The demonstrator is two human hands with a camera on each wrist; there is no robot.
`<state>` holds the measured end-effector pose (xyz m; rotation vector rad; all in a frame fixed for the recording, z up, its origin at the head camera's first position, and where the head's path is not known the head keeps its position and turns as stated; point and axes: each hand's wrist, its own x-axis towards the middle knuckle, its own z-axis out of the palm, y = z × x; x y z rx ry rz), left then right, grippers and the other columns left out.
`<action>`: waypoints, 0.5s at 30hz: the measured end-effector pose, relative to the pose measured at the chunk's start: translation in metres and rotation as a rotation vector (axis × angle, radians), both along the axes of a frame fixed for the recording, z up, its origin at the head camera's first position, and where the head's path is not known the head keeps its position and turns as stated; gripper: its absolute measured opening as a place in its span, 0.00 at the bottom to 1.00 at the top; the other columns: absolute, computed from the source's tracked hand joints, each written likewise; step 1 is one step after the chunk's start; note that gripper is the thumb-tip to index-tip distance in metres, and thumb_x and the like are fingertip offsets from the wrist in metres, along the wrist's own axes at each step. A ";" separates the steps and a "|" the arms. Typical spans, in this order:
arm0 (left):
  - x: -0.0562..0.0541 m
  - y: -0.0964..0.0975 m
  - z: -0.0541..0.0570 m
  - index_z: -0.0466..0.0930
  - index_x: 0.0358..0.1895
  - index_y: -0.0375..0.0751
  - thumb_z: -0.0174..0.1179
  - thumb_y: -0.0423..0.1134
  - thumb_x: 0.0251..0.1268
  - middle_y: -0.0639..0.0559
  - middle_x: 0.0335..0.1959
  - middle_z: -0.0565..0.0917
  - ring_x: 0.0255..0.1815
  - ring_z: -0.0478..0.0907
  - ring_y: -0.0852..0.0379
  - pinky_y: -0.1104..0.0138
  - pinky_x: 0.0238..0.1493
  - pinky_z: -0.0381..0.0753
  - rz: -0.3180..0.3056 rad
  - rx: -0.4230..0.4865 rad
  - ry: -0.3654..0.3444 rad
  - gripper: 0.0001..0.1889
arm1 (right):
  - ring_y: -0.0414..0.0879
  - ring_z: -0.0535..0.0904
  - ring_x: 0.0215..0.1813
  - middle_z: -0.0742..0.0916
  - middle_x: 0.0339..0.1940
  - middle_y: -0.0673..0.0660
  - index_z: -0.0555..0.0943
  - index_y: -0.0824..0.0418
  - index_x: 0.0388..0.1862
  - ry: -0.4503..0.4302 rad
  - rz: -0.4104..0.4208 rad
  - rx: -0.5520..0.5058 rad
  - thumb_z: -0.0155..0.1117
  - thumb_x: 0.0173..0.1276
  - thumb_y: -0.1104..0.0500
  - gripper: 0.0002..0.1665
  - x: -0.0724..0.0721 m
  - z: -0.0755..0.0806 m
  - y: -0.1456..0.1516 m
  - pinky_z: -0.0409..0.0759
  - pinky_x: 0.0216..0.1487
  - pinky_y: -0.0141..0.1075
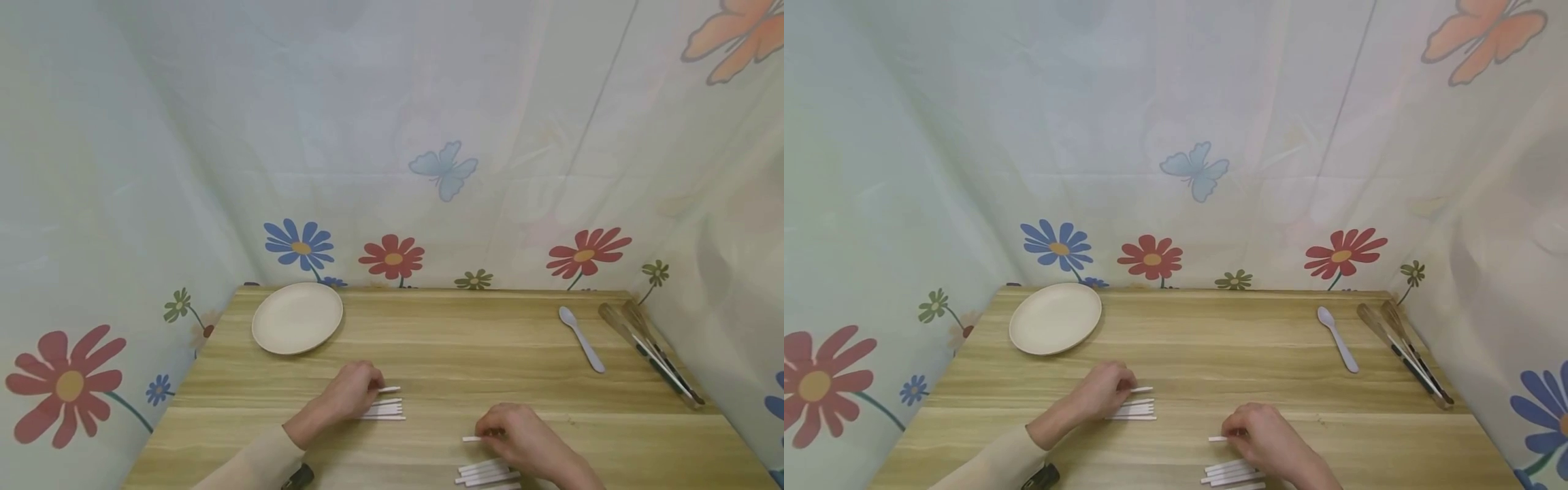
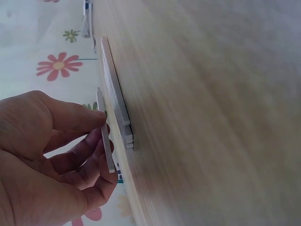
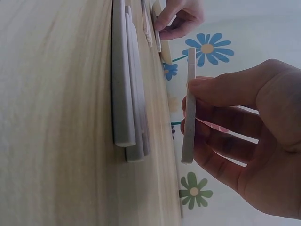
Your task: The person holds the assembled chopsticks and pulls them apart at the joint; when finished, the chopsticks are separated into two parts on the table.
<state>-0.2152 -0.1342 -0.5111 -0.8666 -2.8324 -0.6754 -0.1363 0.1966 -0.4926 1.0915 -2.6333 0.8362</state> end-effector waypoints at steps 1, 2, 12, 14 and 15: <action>0.000 0.000 0.000 0.86 0.28 0.41 0.63 0.27 0.49 0.56 0.24 0.79 0.27 0.73 0.62 0.69 0.30 0.75 0.000 -0.002 -0.003 0.05 | 0.30 0.77 0.33 0.85 0.30 0.38 0.86 0.49 0.30 0.003 0.007 0.002 0.74 0.52 0.66 0.12 0.000 0.000 0.000 0.75 0.33 0.25; 0.001 0.000 0.001 0.86 0.28 0.41 0.63 0.28 0.50 0.56 0.24 0.78 0.26 0.73 0.62 0.69 0.30 0.75 0.001 -0.003 -0.006 0.05 | 0.30 0.77 0.33 0.85 0.29 0.38 0.86 0.49 0.30 0.004 0.011 0.005 0.74 0.52 0.66 0.11 0.000 0.000 0.000 0.75 0.33 0.25; 0.002 0.000 0.004 0.86 0.27 0.42 0.65 0.27 0.48 0.54 0.24 0.80 0.26 0.75 0.61 0.68 0.29 0.76 -0.020 -0.022 0.003 0.06 | 0.31 0.79 0.35 0.87 0.31 0.40 0.87 0.48 0.31 -0.139 0.007 0.083 0.72 0.56 0.62 0.07 -0.001 0.002 0.000 0.79 0.35 0.30; 0.002 0.000 0.005 0.86 0.27 0.43 0.66 0.28 0.47 0.55 0.24 0.81 0.26 0.75 0.62 0.69 0.29 0.75 -0.023 -0.030 -0.005 0.05 | 0.31 0.79 0.36 0.87 0.31 0.40 0.87 0.48 0.30 -0.132 0.023 0.089 0.73 0.55 0.62 0.08 -0.001 0.002 0.000 0.79 0.35 0.30; 0.002 0.000 0.005 0.86 0.27 0.43 0.66 0.28 0.48 0.56 0.24 0.81 0.26 0.75 0.62 0.69 0.30 0.75 -0.026 -0.035 -0.006 0.05 | 0.31 0.79 0.35 0.87 0.31 0.40 0.87 0.48 0.30 -0.127 0.031 0.092 0.73 0.55 0.63 0.08 -0.001 0.002 0.000 0.79 0.35 0.30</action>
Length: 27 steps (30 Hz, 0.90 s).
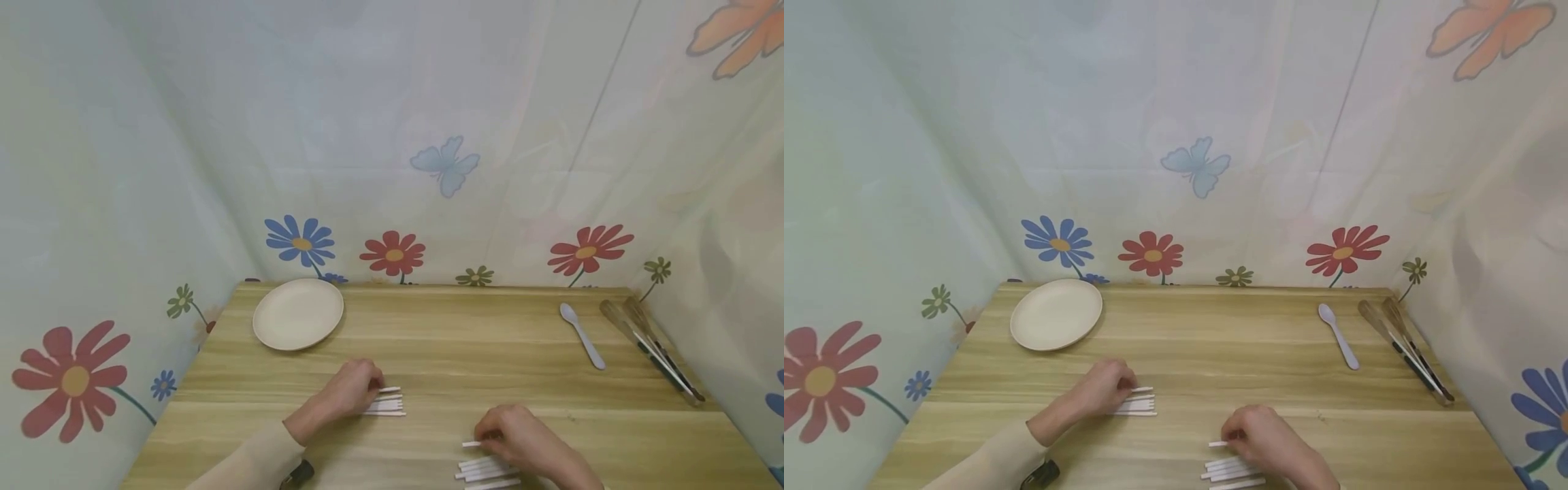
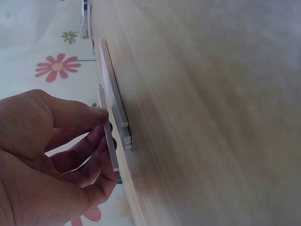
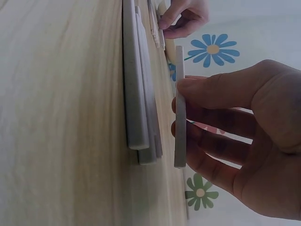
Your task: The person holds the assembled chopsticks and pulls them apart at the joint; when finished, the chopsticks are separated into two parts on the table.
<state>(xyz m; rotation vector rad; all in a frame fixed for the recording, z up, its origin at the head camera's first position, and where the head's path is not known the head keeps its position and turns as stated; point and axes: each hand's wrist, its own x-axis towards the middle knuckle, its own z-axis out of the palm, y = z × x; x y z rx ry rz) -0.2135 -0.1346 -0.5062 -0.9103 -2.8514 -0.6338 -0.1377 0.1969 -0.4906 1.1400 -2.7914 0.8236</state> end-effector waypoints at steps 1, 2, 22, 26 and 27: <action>0.000 0.000 -0.001 0.86 0.27 0.43 0.66 0.29 0.48 0.56 0.24 0.81 0.26 0.75 0.63 0.70 0.30 0.75 -0.001 -0.005 -0.002 0.05 | 0.30 0.79 0.35 0.87 0.31 0.39 0.87 0.48 0.29 0.010 0.008 0.003 0.73 0.55 0.63 0.08 0.000 -0.001 0.000 0.79 0.35 0.30; 0.000 0.000 -0.001 0.86 0.27 0.43 0.66 0.29 0.49 0.56 0.24 0.81 0.26 0.75 0.63 0.70 0.30 0.75 0.000 -0.009 -0.006 0.05 | 0.30 0.79 0.35 0.87 0.31 0.39 0.87 0.48 0.29 0.021 0.016 0.003 0.73 0.54 0.63 0.09 0.000 -0.001 0.000 0.79 0.35 0.30; 0.001 0.000 0.000 0.88 0.28 0.44 0.64 0.28 0.50 0.58 0.26 0.86 0.30 0.80 0.64 0.69 0.34 0.79 -0.020 -0.016 -0.104 0.07 | 0.27 0.73 0.29 0.81 0.26 0.35 0.85 0.45 0.24 -0.213 0.012 0.034 0.68 0.54 0.67 0.14 0.005 -0.004 -0.004 0.73 0.30 0.26; 0.000 0.000 0.000 0.89 0.28 0.45 0.64 0.28 0.51 0.59 0.26 0.86 0.30 0.79 0.65 0.70 0.33 0.79 -0.017 -0.022 -0.107 0.07 | 0.28 0.74 0.30 0.82 0.27 0.35 0.86 0.45 0.26 -0.240 0.007 0.031 0.68 0.54 0.66 0.13 0.004 -0.004 -0.004 0.74 0.30 0.27; 0.000 0.000 0.000 0.89 0.28 0.45 0.64 0.28 0.51 0.59 0.26 0.86 0.30 0.79 0.65 0.70 0.33 0.78 -0.015 -0.022 -0.109 0.07 | 0.28 0.73 0.30 0.82 0.27 0.35 0.86 0.45 0.26 -0.245 0.007 0.031 0.68 0.54 0.66 0.13 0.004 -0.004 -0.004 0.74 0.30 0.27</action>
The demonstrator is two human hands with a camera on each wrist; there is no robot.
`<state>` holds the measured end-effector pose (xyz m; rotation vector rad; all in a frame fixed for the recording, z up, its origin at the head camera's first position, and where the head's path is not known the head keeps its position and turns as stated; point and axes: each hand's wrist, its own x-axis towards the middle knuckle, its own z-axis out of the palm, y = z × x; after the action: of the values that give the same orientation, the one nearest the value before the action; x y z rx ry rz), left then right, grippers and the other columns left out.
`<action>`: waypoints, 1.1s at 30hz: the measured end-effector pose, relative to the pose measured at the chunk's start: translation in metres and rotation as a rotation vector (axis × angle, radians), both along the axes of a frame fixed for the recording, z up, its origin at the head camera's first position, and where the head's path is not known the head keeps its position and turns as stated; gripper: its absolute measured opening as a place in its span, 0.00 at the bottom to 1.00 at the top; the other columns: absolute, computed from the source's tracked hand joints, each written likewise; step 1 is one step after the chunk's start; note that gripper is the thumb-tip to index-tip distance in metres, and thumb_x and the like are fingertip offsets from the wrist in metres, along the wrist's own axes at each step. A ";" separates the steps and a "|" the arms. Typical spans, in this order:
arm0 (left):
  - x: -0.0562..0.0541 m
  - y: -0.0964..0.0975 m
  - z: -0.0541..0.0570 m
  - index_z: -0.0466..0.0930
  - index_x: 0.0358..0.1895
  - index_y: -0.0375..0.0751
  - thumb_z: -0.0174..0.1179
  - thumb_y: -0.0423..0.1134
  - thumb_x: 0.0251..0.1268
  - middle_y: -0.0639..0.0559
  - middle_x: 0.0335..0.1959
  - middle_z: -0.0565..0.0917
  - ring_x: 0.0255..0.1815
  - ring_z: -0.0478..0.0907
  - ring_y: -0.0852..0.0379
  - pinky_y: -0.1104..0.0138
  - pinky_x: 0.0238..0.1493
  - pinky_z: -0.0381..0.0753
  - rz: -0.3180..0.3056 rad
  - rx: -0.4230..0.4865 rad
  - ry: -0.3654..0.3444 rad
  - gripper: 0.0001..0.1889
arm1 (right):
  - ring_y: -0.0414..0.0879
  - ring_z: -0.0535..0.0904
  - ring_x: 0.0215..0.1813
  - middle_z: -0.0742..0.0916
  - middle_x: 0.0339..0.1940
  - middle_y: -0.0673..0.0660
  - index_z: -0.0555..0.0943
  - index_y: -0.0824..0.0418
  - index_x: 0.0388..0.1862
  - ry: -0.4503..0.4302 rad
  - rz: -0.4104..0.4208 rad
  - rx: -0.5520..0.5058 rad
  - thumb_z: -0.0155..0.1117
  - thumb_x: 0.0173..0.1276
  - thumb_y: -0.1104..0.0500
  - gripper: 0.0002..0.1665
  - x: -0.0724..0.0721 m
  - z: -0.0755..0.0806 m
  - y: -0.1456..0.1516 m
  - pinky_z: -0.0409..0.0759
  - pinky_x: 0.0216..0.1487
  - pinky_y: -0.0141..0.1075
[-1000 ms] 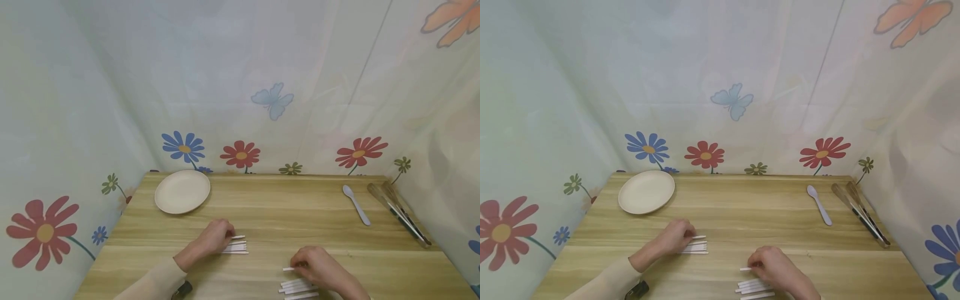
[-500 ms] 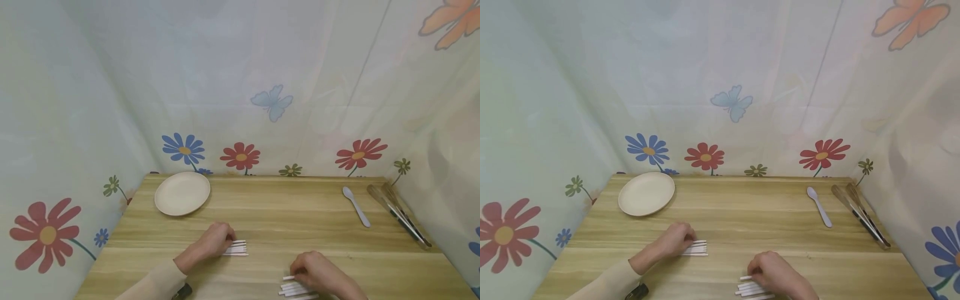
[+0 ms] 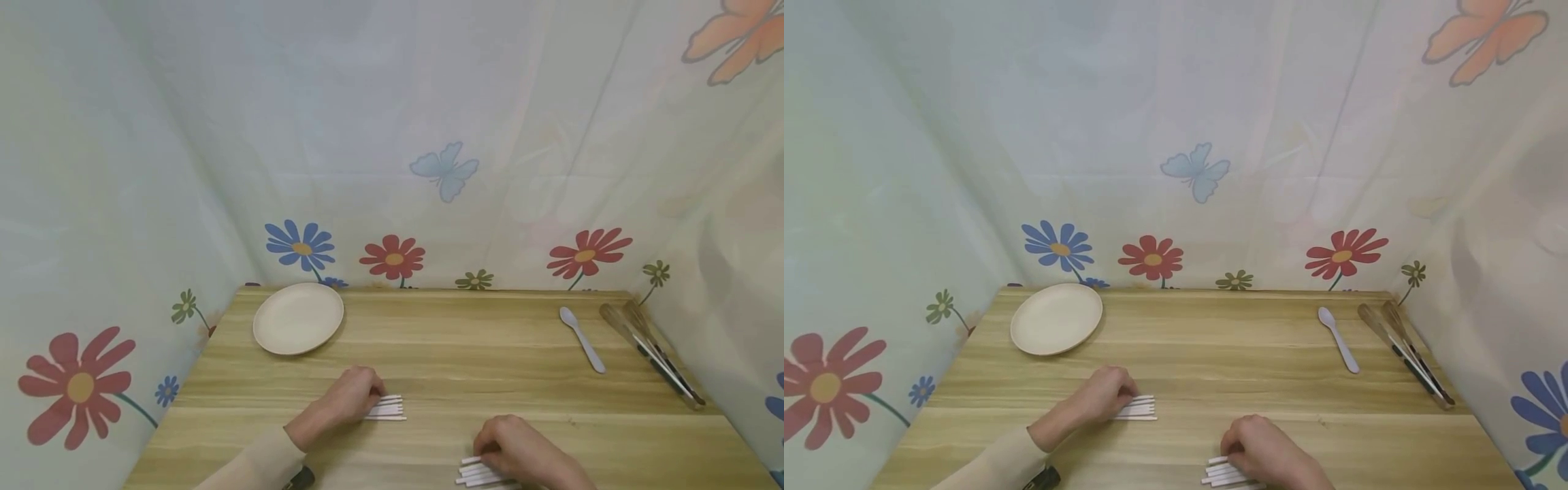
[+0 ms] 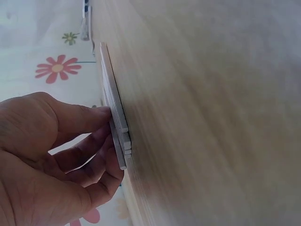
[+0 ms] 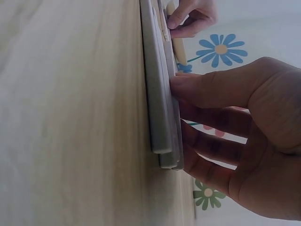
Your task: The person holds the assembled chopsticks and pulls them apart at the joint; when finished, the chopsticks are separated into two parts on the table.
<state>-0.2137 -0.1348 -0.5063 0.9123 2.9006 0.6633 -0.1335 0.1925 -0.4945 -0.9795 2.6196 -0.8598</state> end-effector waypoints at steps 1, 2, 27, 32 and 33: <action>0.000 0.000 0.000 0.89 0.28 0.45 0.64 0.28 0.51 0.59 0.26 0.86 0.30 0.79 0.65 0.69 0.33 0.78 0.002 0.000 -0.002 0.08 | 0.28 0.73 0.30 0.82 0.27 0.35 0.86 0.45 0.27 0.001 -0.001 0.002 0.68 0.54 0.66 0.13 0.000 0.000 0.000 0.74 0.30 0.27; 0.000 0.000 0.001 0.89 0.28 0.46 0.64 0.28 0.51 0.59 0.26 0.86 0.30 0.79 0.65 0.70 0.33 0.78 0.004 -0.001 -0.003 0.08 | 0.28 0.73 0.30 0.82 0.27 0.35 0.86 0.45 0.27 0.006 -0.001 0.004 0.68 0.54 0.66 0.13 0.000 -0.001 0.000 0.74 0.30 0.27; 0.005 -0.001 0.003 0.89 0.31 0.43 0.64 0.28 0.55 0.52 0.29 0.87 0.32 0.80 0.63 0.70 0.33 0.79 0.021 -0.012 -0.028 0.07 | 0.27 0.73 0.31 0.82 0.29 0.35 0.86 0.45 0.29 0.042 0.047 0.024 0.68 0.56 0.64 0.11 -0.003 -0.003 -0.002 0.74 0.31 0.26; 0.003 -0.004 0.001 0.89 0.33 0.43 0.63 0.30 0.57 0.55 0.30 0.86 0.34 0.80 0.62 0.68 0.36 0.80 0.020 0.013 -0.013 0.06 | 0.27 0.72 0.31 0.80 0.29 0.35 0.85 0.47 0.30 0.118 0.057 0.033 0.68 0.61 0.61 0.06 -0.010 -0.002 0.001 0.74 0.32 0.27; 0.003 -0.006 0.000 0.88 0.33 0.44 0.63 0.31 0.58 0.56 0.30 0.85 0.33 0.79 0.63 0.68 0.36 0.79 0.022 0.022 -0.006 0.05 | 0.28 0.72 0.31 0.80 0.29 0.36 0.85 0.48 0.31 0.136 0.050 0.032 0.68 0.62 0.60 0.05 -0.012 -0.001 0.002 0.74 0.32 0.27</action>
<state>-0.2107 -0.1403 -0.5064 0.8800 2.9082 0.7001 -0.1457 0.1940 -0.4955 -1.1266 2.6988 -0.7630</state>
